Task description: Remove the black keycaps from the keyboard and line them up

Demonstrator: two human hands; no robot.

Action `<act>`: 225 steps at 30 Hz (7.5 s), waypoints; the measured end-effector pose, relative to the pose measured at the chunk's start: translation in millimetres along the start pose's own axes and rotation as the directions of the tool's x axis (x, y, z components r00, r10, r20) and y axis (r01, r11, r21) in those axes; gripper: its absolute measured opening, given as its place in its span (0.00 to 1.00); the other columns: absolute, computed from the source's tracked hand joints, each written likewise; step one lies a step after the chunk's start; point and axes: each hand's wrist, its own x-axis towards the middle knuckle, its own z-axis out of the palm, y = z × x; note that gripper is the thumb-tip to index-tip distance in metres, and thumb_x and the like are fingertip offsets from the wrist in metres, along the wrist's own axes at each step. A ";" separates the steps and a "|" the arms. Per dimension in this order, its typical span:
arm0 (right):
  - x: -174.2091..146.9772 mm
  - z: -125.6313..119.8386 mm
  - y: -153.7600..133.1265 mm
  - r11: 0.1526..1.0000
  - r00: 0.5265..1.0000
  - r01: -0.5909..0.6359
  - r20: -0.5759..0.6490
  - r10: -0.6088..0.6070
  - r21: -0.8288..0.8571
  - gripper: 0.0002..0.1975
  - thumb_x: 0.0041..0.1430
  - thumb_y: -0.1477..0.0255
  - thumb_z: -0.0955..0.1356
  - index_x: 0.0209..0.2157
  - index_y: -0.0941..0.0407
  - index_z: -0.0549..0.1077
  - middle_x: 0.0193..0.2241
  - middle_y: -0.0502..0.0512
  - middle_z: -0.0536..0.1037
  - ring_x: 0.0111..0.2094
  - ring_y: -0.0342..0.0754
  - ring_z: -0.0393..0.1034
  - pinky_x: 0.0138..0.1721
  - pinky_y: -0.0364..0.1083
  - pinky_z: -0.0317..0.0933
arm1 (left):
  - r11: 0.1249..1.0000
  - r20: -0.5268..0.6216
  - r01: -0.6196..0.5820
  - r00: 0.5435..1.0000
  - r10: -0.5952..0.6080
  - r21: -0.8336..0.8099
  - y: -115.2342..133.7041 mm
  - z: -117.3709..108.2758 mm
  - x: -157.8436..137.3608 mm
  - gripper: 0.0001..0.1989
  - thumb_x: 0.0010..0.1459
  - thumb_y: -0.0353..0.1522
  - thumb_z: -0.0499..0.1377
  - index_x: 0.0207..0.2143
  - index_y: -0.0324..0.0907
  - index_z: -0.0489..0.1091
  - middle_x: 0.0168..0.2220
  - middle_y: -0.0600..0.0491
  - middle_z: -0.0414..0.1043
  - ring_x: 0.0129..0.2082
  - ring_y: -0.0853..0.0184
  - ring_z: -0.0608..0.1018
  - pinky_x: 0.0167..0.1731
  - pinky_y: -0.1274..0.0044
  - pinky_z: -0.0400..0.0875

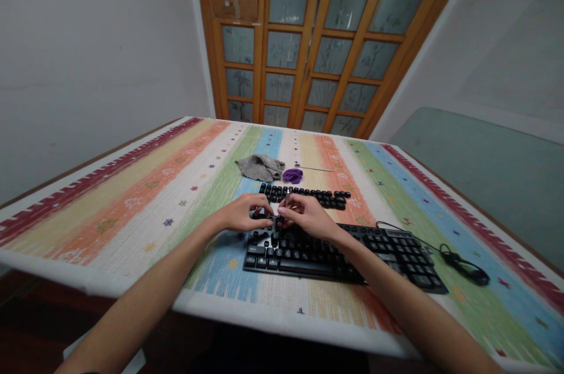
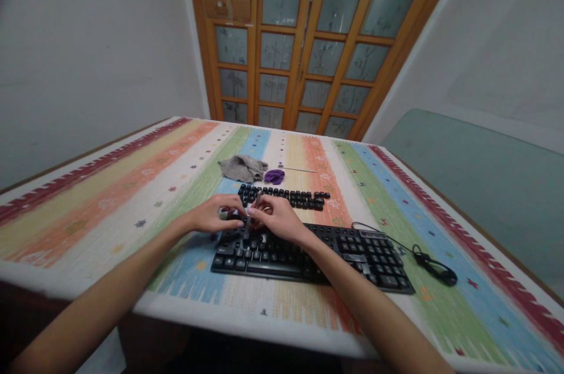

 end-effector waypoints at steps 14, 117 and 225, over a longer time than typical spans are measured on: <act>-12.1 -14.3 -15.4 0.986 0.978 0.157 -0.128 -0.163 -0.050 0.16 0.56 0.59 0.71 0.35 0.59 0.72 0.28 0.54 0.77 0.28 0.47 0.76 0.34 0.47 0.72 | 0.996 -0.087 -0.054 0.995 0.047 -0.078 11.4 7.8 4.7 0.12 0.57 0.39 0.64 0.35 0.39 0.75 0.34 0.51 0.75 0.33 0.67 0.75 0.37 0.76 0.67; -61.7 1.2 -5.6 0.949 0.969 0.126 -0.167 -0.180 -0.289 0.10 0.58 0.63 0.71 0.34 0.56 0.75 0.30 0.55 0.80 0.29 0.48 0.75 0.33 0.46 0.70 | 0.964 -0.285 -0.014 0.954 0.093 0.267 -7.2 23.3 10.6 0.08 0.61 0.33 0.57 0.38 0.41 0.75 0.41 0.49 0.69 0.45 0.61 0.70 0.48 0.66 0.68; -40.0 -37.2 -17.8 0.902 0.961 0.140 -0.163 -0.223 -0.409 0.07 0.62 0.67 0.67 0.35 0.57 0.72 0.29 0.54 0.79 0.30 0.48 0.75 0.35 0.46 0.67 | 0.856 -0.038 -0.068 0.994 0.102 0.513 -12.3 21.7 46.0 0.02 0.57 0.30 0.59 0.31 0.40 0.71 0.39 0.48 0.69 0.41 0.61 0.70 0.42 0.71 0.69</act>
